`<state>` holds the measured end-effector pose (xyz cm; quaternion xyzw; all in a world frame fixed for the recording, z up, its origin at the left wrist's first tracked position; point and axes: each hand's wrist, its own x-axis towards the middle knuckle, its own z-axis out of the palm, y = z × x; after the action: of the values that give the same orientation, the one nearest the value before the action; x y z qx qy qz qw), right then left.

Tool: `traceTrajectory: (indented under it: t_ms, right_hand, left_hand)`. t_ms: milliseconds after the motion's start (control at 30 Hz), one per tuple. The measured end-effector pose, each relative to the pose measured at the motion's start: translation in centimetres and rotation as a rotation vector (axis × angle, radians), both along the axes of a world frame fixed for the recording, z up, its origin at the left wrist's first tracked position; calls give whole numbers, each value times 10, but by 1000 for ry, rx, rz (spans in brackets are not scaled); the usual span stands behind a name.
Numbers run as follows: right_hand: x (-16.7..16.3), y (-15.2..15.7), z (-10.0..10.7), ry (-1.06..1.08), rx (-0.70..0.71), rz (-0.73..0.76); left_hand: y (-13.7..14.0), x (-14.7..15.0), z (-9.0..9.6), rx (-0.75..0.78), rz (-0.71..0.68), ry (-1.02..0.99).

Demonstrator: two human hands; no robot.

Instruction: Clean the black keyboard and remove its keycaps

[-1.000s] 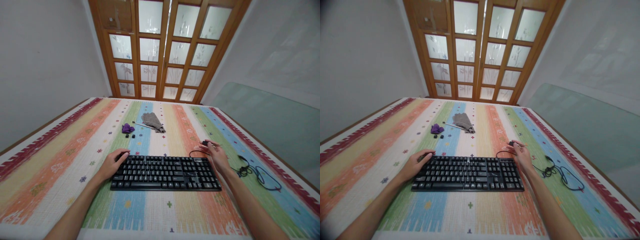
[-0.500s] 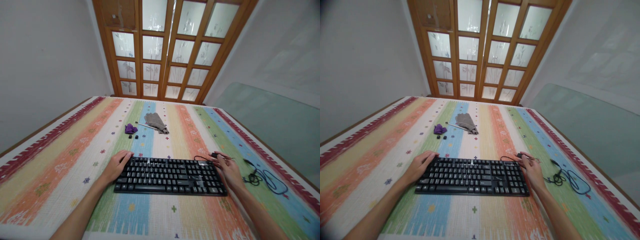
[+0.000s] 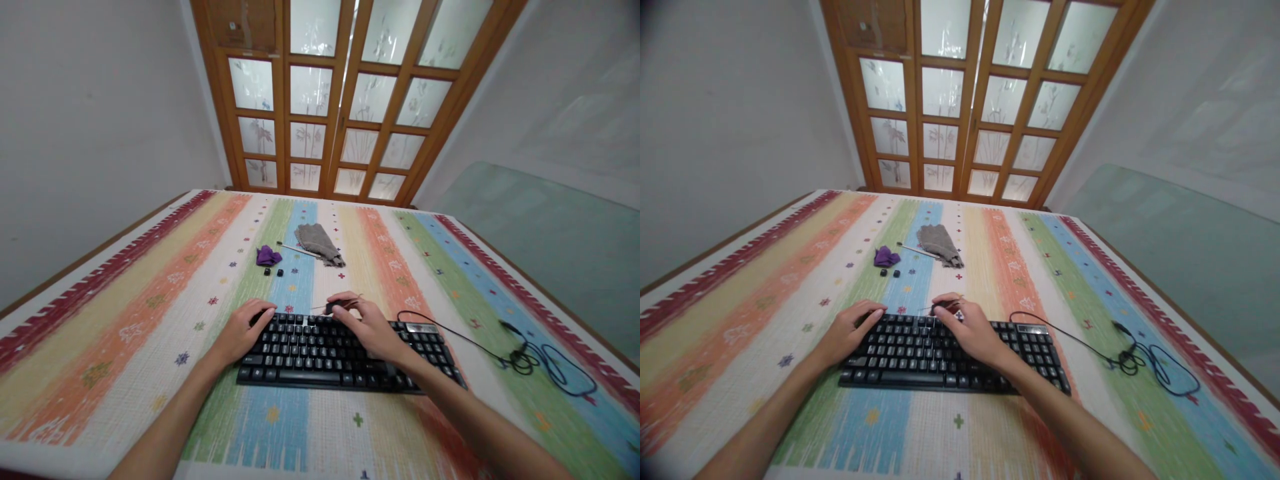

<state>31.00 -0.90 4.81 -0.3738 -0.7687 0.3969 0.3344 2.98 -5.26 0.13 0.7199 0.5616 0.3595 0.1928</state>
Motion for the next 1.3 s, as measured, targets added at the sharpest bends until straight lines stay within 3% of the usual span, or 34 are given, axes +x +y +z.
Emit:
traceTrajectory:
  t_ms: [100,233,533,700,800,900,1000,1200,1300]
  right_hand:
    - [-36,1,1,-67,42,120]
    - [-63,7,-3,-145,122,158]
    - [-84,15,-16,-127,183,138]
    - [-97,1,-14,-300,407,270]
    - [-103,1,-10,-447,488,274]
    - [-106,15,-7,-480,401,192]
    - [-110,35,-6,-413,183,122]
    - [-120,61,-13,-228,-213,166]
    - [-120,64,-18,-174,-297,205]
  left_hand:
    - [0,0,-1,12,-7,4]
    - [0,-1,-3,24,-15,8]
    - [1,2,-3,39,-26,19]
    - [3,-1,-5,58,-62,7]
    - [3,-2,-7,55,-56,2]
    - [3,-2,-7,53,-42,13]
    - [1,0,-4,44,-47,28]
    - [1,1,-3,36,-44,30]
    - [1,0,-3,30,-33,30]
